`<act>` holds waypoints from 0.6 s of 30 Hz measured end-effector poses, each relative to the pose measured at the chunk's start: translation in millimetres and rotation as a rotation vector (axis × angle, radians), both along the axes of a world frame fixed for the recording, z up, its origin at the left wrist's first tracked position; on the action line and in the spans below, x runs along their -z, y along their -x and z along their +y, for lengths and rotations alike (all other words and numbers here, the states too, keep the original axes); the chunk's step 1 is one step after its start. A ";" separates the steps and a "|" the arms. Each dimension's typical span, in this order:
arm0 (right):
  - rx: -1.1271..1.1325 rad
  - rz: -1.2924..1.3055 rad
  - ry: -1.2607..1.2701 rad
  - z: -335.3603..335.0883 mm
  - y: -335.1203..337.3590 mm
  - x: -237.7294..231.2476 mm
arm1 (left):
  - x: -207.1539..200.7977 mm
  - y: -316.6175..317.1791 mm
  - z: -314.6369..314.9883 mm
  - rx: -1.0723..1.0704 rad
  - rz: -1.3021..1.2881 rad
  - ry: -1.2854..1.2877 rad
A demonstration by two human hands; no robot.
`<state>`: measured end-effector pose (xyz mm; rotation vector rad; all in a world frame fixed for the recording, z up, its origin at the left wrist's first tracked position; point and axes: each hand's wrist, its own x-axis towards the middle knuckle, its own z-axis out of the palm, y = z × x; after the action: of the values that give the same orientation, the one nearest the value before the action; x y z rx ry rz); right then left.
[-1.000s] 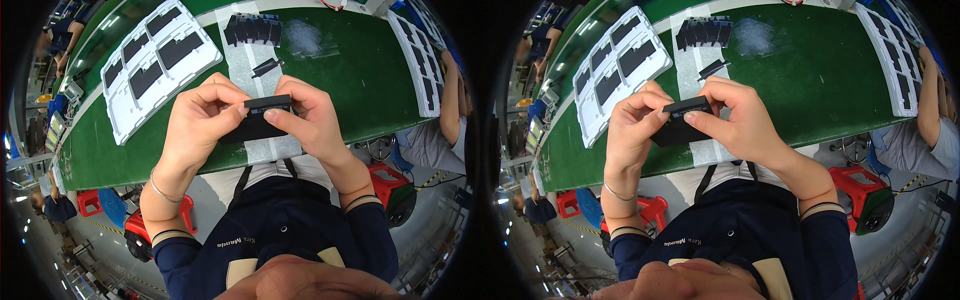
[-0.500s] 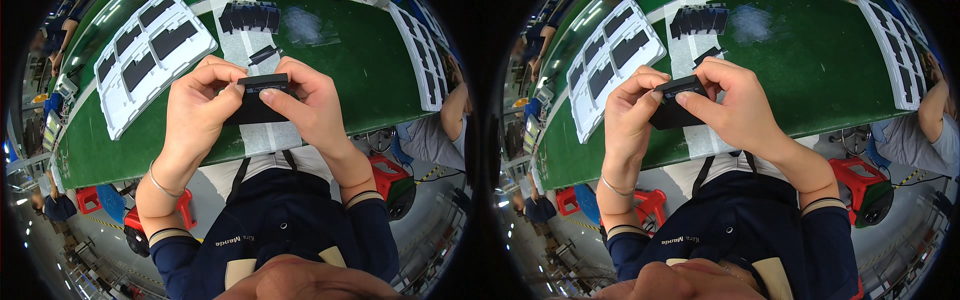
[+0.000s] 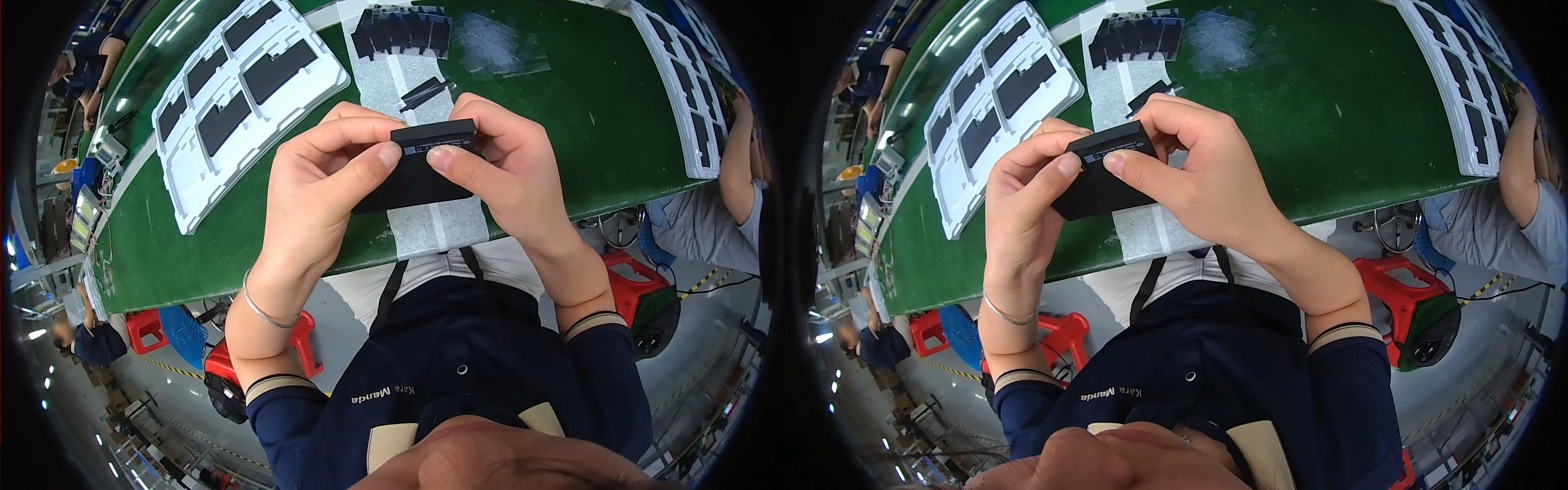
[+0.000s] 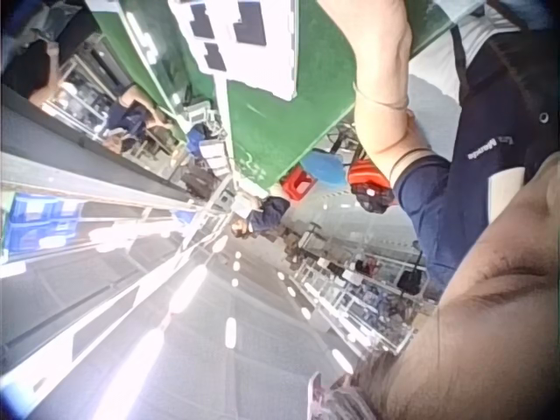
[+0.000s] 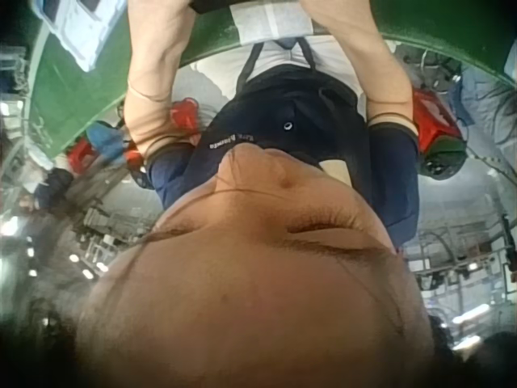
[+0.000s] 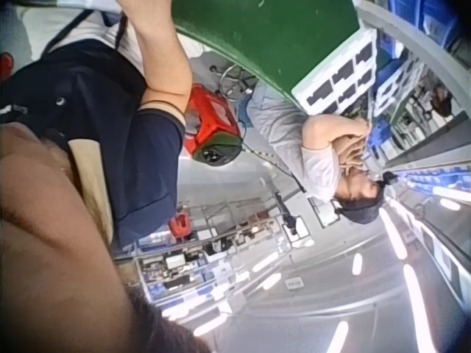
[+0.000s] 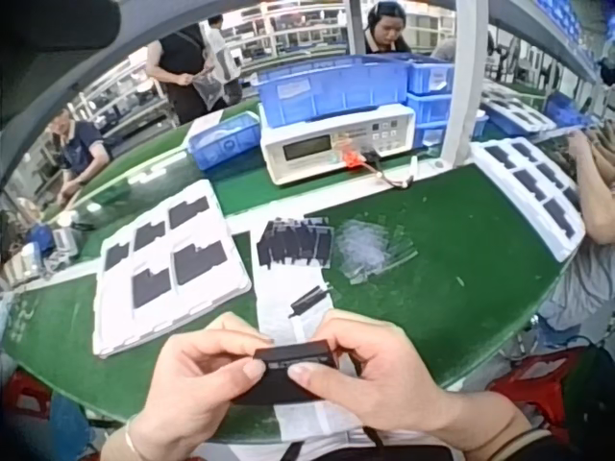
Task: Assembling small black electronic components on a green assembly line table.
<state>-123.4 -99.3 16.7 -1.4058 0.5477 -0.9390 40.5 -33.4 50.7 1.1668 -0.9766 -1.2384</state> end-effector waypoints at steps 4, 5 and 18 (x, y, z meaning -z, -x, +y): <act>-0.009 0.001 0.006 -1.1 -0.2 -0.3 | 0.2 -0.9 0.5 0.004 0.009 -0.013; -0.011 -0.005 -0.002 -1.2 -0.5 -0.3 | 0.3 -0.8 0.5 0.002 0.015 -0.018; -0.003 -0.004 0.037 -2.6 -2.0 1.8 | -0.1 0.9 -0.8 -0.009 -0.039 0.021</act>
<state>-121.4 -101.9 14.9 -1.4366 0.5273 -0.9540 39.6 -34.2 50.7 1.1817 -1.0093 -1.1999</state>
